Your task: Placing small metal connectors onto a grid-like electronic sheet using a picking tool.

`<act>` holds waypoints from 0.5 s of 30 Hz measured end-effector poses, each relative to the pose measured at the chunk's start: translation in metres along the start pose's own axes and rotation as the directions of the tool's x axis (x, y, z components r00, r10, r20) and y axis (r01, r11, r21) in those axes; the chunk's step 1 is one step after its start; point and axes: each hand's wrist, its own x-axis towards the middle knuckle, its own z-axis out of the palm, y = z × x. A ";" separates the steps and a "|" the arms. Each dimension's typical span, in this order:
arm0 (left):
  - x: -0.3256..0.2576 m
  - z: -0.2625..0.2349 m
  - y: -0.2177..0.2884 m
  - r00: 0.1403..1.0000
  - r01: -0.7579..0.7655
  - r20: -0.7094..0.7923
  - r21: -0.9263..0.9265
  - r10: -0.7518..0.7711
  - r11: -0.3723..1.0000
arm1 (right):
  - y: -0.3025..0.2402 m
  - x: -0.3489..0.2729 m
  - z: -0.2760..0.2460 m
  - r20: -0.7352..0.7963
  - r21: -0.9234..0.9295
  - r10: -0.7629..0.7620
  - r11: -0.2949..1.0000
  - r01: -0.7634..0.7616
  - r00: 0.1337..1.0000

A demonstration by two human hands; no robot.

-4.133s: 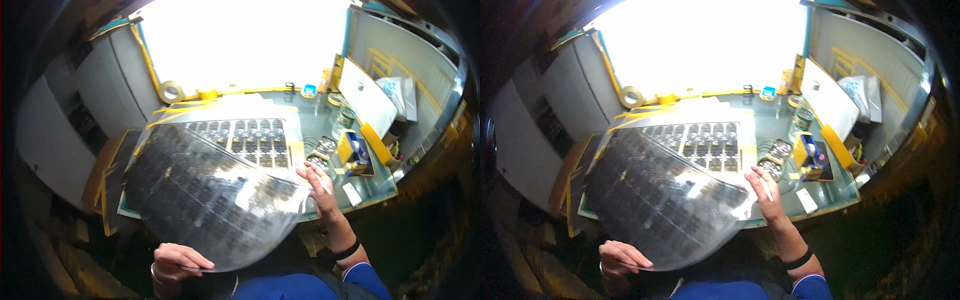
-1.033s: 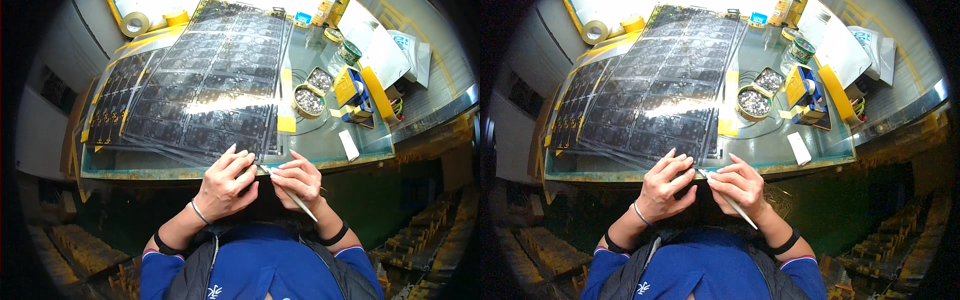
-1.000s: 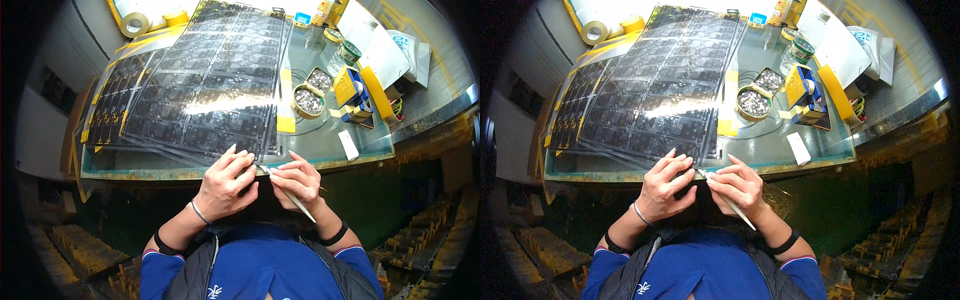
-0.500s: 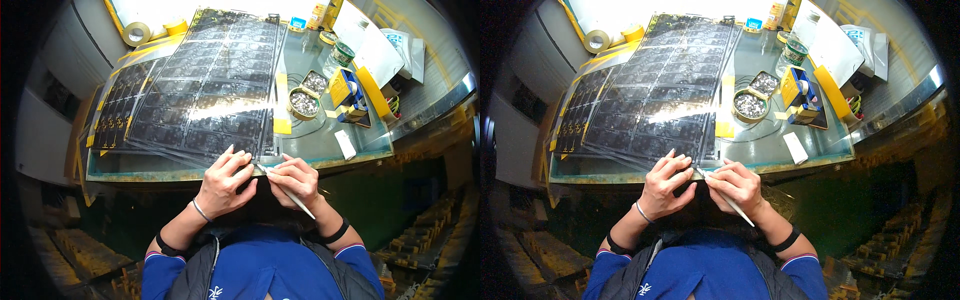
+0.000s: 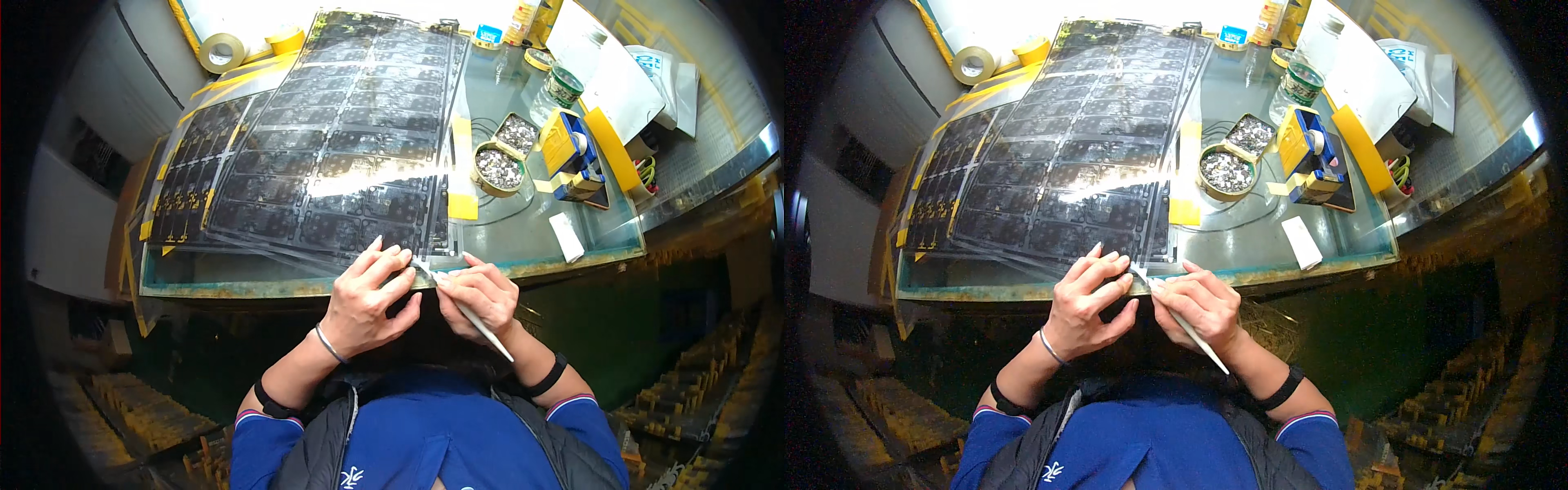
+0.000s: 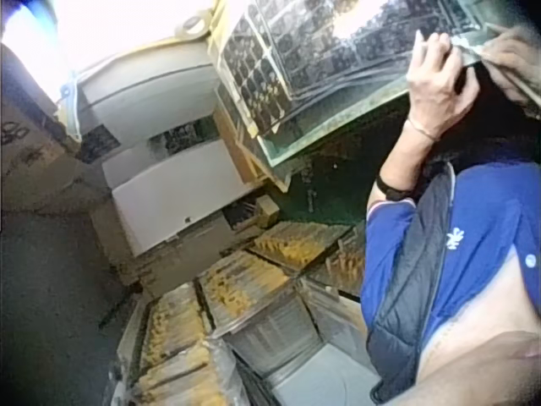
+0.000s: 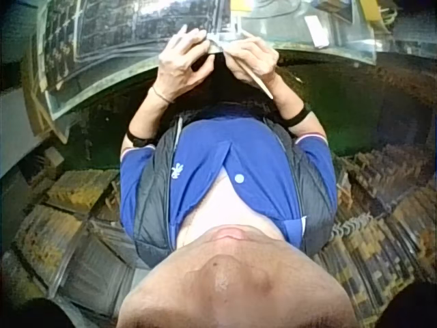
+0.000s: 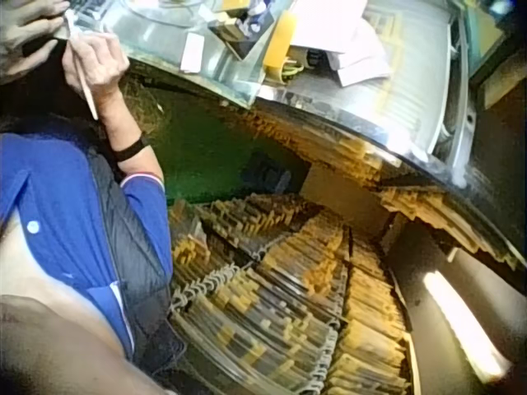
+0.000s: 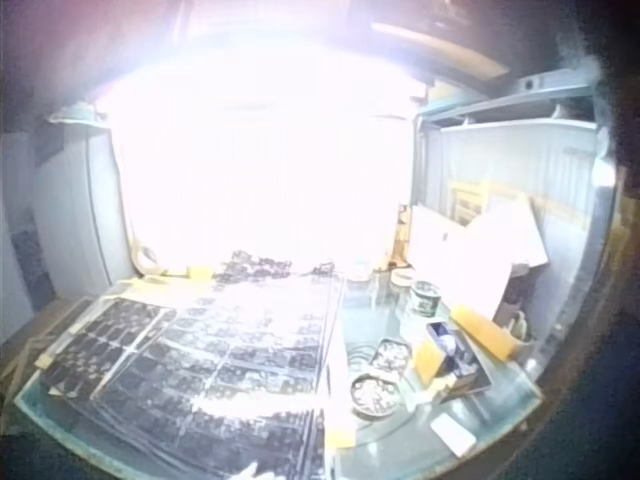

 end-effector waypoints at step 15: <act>0.002 0.007 -0.005 0.998 -0.034 -0.059 0.063 0.038 0.997 | -0.009 0.009 0.002 -0.066 0.026 0.191 0.981 -0.190 0.979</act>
